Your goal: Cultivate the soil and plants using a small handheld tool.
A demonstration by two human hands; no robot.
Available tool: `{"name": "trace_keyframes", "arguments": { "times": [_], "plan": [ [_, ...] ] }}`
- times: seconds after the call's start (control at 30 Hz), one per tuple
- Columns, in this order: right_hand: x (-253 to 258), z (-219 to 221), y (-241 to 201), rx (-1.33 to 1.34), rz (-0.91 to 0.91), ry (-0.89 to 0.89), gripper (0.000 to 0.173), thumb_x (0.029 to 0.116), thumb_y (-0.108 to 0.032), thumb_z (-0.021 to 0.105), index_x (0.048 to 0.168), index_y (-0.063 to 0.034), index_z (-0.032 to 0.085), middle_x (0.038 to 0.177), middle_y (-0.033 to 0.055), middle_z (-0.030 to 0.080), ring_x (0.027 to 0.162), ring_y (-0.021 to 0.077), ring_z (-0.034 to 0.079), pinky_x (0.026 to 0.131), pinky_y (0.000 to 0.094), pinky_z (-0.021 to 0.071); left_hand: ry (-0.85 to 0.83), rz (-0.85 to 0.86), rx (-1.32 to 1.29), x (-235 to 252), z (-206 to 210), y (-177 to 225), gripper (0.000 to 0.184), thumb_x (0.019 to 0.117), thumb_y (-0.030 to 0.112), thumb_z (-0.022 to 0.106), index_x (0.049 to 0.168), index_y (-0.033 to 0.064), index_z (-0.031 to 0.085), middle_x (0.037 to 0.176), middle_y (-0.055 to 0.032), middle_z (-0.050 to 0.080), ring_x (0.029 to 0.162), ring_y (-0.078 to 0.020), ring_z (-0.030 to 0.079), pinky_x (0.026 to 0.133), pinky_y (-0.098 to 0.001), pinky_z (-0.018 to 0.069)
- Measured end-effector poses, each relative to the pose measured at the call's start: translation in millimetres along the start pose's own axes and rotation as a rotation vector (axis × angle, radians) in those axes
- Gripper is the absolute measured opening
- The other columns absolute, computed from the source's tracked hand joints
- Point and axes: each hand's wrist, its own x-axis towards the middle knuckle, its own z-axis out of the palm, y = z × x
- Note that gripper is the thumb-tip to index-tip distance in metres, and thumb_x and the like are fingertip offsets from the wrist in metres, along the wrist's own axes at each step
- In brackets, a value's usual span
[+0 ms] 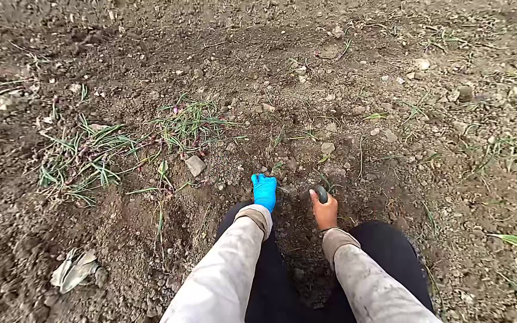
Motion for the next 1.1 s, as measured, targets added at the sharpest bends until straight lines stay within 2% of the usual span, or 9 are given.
{"name": "trace_keyframes", "arguments": {
  "times": [0.17,0.27,0.33,0.37,0.4,0.43,0.53,0.7,1.1],
  "plan": [
    [0.1,0.3,-6.0,-0.039,-0.006,0.009,0.032,0.0987,-0.025,0.071,0.1,0.0069,0.069,0.082,0.0214,0.066,0.073,0.0318,0.063,0.074,0.0525,0.0519,0.161,-0.057,-0.144,-11.3,17.5,2.0,0.03,0.1031,0.002,0.053,0.128,0.0073,0.07,0.128,-0.0161,0.069,0.138,-0.0345,0.051,0.123,-0.0621,0.0149],
    [-1.0,-3.8,-17.7,-0.055,0.007,-0.017,0.033,0.0987,-0.025,0.071,0.102,0.0076,0.071,0.09,0.0248,0.069,0.086,0.037,0.066,0.084,0.0576,0.0509,-0.258,-0.137,-0.056,-64.7,-74.2,41.7,0.043,0.1079,0.001,0.041,0.149,0.0026,0.052,0.157,-0.0145,0.049,0.156,-0.0321,0.027,0.126,-0.0566,0.0077],
    [-0.6,-6.9,-22.8,-0.079,0.042,-0.057,0.034,0.0998,-0.028,0.07,0.102,0.0059,0.071,0.091,0.0238,0.069,0.088,0.0363,0.066,0.085,0.0567,0.0505,-0.324,-0.129,0.058,-68.0,-72.7,43.5,0.046,0.1093,0.004,0.038,0.155,0.0065,0.046,0.163,-0.0116,0.042,0.158,-0.0316,0.022,0.126,-0.0583,0.0091],
    [-0.5,-8.3,-23.1,-0.095,0.065,-0.085,0.035,0.1004,-0.03,0.069,0.103,0.005,0.071,0.092,0.0235,0.069,0.09,0.0364,0.066,0.086,0.0566,0.0504,-0.157,-0.089,0.117,-59.7,-35.1,29.6,0.043,0.1095,0.007,0.037,0.15,0.0097,0.052,0.158,-0.0106,0.05,0.155,-0.0328,0.03,0.124,-0.0624,0.0131],
    [-0.5,-8.5,-21.9,-0.107,0.086,-0.108,0.036,0.101,-0.032,0.068,0.104,0.0043,0.07,0.094,0.0233,0.069,0.092,0.0365,0.066,0.088,0.0564,0.0506,0.36,0.024,0.1,-35.5,38.0,2.3,0.032,0.1009,0.003,0.048,0.12,0.0074,0.073,0.126,-0.0154,0.072,0.134,-0.0392,0.056,0.117,-0.0708,0.0227],
    [-0.6,-7.3,-19.6,-0.112,0.095,-0.118,0.037,0.1012,-0.033,0.067,0.104,0.0043,0.07,0.094,0.0229,0.069,0.092,0.0364,0.066,0.088,0.0558,0.0508,0.384,0.036,0.101,-16.7,60.0,-10.3,0.031,0.1,0.003,0.05,0.12,0.0086,0.073,0.125,-0.016,0.072,0.133,-0.0405,0.055,0.118,-0.0728,0.0195],
    [0.6,-4.7,-16.1,-0.098,0.093,-0.117,0.036,0.1009,-0.031,0.068,0.104,0.0046,0.071,0.094,0.0231,0.069,0.092,0.0366,0.067,0.089,0.0557,0.0512,-0.107,-0.091,0.127,-9.5,14.9,5.5,0.042,0.103,0.004,0.047,0.143,0.008,0.059,0.146,-0.0183,0.059,0.147,-0.0371,0.042,0.125,-0.0638,0.0089],
    [12.6,-1.0,-24.8,-0.101,0.058,-0.065,0.036,0.0996,-0.026,0.07,0.104,0.0098,0.069,0.093,0.0275,0.068,0.09,0.0399,0.066,0.088,0.058,0.05,-0.145,-0.104,0.071,-0.8,15.9,6.7,0.044,0.0912,0.0,0.068,0.134,0.0052,0.063,0.139,-0.0193,0.061,0.143,-0.0386,0.044,0.122,-0.0655,0.0176],
    [27.2,13.4,-19.2,-0.164,0.032,0.021,0.041,0.0996,-0.029,0.07,0.111,0.0106,0.068,0.099,0.0323,0.068,0.094,0.0467,0.066,0.088,0.0645,0.0478,-0.208,0.032,0.12,14.7,15.6,-0.9,0.04,0.0879,-0.002,0.072,0.127,0.0054,0.068,0.135,-0.016,0.065,0.144,-0.0391,0.042,0.121,-0.0678,0.0191]
  ]
}}
